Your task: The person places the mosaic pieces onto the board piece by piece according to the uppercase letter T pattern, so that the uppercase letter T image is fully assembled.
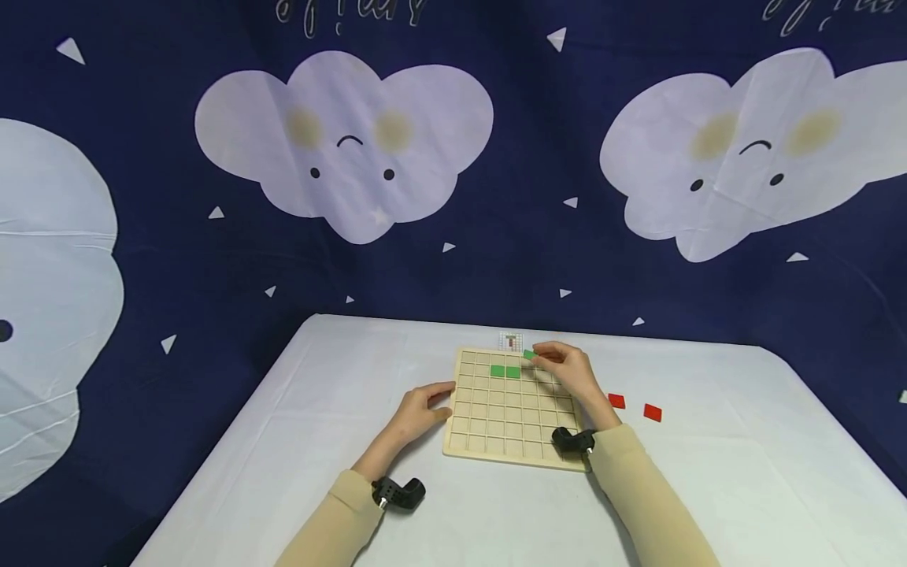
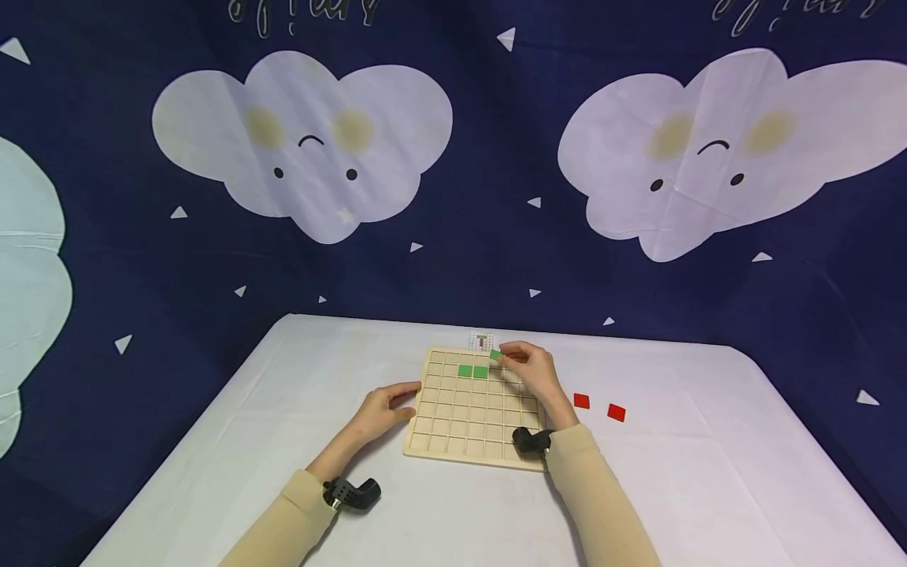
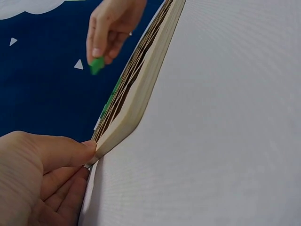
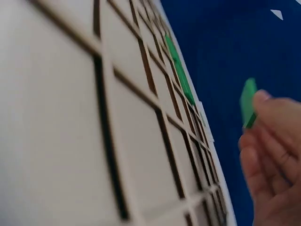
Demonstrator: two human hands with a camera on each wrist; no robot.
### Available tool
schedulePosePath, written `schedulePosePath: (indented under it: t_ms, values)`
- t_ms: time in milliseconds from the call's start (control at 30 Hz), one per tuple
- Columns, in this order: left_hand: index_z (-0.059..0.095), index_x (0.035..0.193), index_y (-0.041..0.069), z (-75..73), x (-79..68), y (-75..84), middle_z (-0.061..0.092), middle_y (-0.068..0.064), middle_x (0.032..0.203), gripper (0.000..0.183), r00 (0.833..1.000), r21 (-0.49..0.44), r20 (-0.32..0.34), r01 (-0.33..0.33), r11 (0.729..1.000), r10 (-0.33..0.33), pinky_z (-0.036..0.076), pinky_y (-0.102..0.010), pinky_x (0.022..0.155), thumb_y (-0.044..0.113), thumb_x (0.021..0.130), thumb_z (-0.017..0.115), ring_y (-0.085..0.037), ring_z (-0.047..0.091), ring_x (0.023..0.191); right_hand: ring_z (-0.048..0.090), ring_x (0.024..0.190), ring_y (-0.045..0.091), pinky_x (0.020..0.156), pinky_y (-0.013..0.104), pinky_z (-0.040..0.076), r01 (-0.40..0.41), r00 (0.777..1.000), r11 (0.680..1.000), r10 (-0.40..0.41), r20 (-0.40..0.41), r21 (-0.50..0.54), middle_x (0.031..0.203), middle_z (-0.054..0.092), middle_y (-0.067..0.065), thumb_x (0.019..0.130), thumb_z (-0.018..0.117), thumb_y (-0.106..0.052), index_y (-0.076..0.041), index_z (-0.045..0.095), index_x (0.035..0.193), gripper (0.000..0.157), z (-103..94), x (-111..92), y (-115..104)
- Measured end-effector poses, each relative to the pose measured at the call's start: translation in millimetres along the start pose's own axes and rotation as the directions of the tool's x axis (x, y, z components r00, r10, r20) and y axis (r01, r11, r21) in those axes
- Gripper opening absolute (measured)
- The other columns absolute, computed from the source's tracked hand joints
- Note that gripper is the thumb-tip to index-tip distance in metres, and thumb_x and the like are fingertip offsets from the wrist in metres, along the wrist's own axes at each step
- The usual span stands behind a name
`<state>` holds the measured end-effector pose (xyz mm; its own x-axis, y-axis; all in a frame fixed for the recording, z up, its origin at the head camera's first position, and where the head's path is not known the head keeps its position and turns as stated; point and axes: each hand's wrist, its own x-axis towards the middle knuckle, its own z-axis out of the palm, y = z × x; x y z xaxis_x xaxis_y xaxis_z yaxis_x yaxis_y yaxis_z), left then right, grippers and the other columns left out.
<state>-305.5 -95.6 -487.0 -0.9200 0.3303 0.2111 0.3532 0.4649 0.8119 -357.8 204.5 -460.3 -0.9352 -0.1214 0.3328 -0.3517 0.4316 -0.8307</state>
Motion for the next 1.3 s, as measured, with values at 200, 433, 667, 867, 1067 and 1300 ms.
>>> schedulePosePath:
  t_ms: [200,433,667,867,1067,1300]
  values:
    - [0.054,0.129,-0.004,-0.2,0.3,0.1,0.054,-0.020,0.130,0.047,1.000,0.002,0.005,0.000,1.000,0.000,0.043,-0.035,0.101,-0.002,0.083,0.065,-0.031,0.049,0.122,0.065,0.089,0.026,0.078,0.038,0.055,-0.005,1.000,0.998,0.006,0.020,-0.063,0.101,0.068,0.012,0.085,0.071,-0.014,-0.002,0.069,0.108,0.026,9.0,-2,19]
    - [0.053,0.129,-0.004,-0.3,-0.6,-0.7,0.054,-0.020,0.130,0.048,1.000,0.009,0.007,0.007,1.000,-0.007,0.043,-0.036,0.101,-0.001,0.083,0.066,-0.031,0.049,0.122,0.065,0.088,0.025,0.077,0.037,0.055,0.053,0.998,0.984,-0.047,0.036,-0.171,0.100,0.069,0.011,0.083,0.073,-0.011,-0.002,0.069,0.107,0.025,12.2,-4,23]
    - [0.053,0.129,-0.004,-0.9,0.6,0.5,0.054,-0.020,0.129,0.047,1.000,0.009,-0.001,0.011,1.000,-0.011,0.043,-0.035,0.101,-0.002,0.083,0.066,-0.031,0.050,0.122,0.064,0.091,0.025,0.079,0.039,0.055,0.125,0.992,0.966,-0.115,0.057,-0.225,0.103,0.068,0.010,0.081,0.074,-0.009,-0.002,0.070,0.105,0.026,12.0,-5,22]
    - [0.053,0.129,-0.004,0.1,0.3,-0.4,0.054,-0.020,0.130,0.047,1.000,0.010,0.004,0.004,1.000,-0.005,0.043,-0.035,0.101,-0.002,0.084,0.065,-0.031,0.050,0.122,0.063,0.091,0.025,0.079,0.039,0.054,0.154,0.988,0.954,-0.142,0.065,-0.257,0.103,0.068,0.009,0.081,0.074,-0.009,-0.003,0.071,0.105,0.025,11.7,-8,22]
    - [0.054,0.129,-0.004,0.2,-1.1,0.0,0.054,-0.020,0.129,0.048,1.000,0.010,0.002,0.007,1.000,-0.007,0.042,-0.036,0.101,-0.002,0.083,0.066,-0.031,0.049,0.122,0.064,0.092,0.025,0.080,0.036,0.055,0.067,0.996,0.985,-0.058,0.062,-0.159,0.105,0.068,0.010,0.083,0.073,-0.014,-0.003,0.069,0.110,0.029,9.4,-9,20]
    - [0.054,0.128,-0.004,0.1,0.3,-0.3,0.055,-0.020,0.129,0.047,1.000,0.015,-0.002,0.003,1.000,-0.003,0.043,-0.036,0.101,-0.002,0.082,0.066,-0.031,0.049,0.122,0.061,0.101,0.014,0.086,0.020,0.050,-0.119,0.992,0.971,0.122,-0.003,0.207,0.118,0.063,0.012,0.087,0.069,-0.023,0.000,0.061,0.122,0.043,0.3,-4,18]
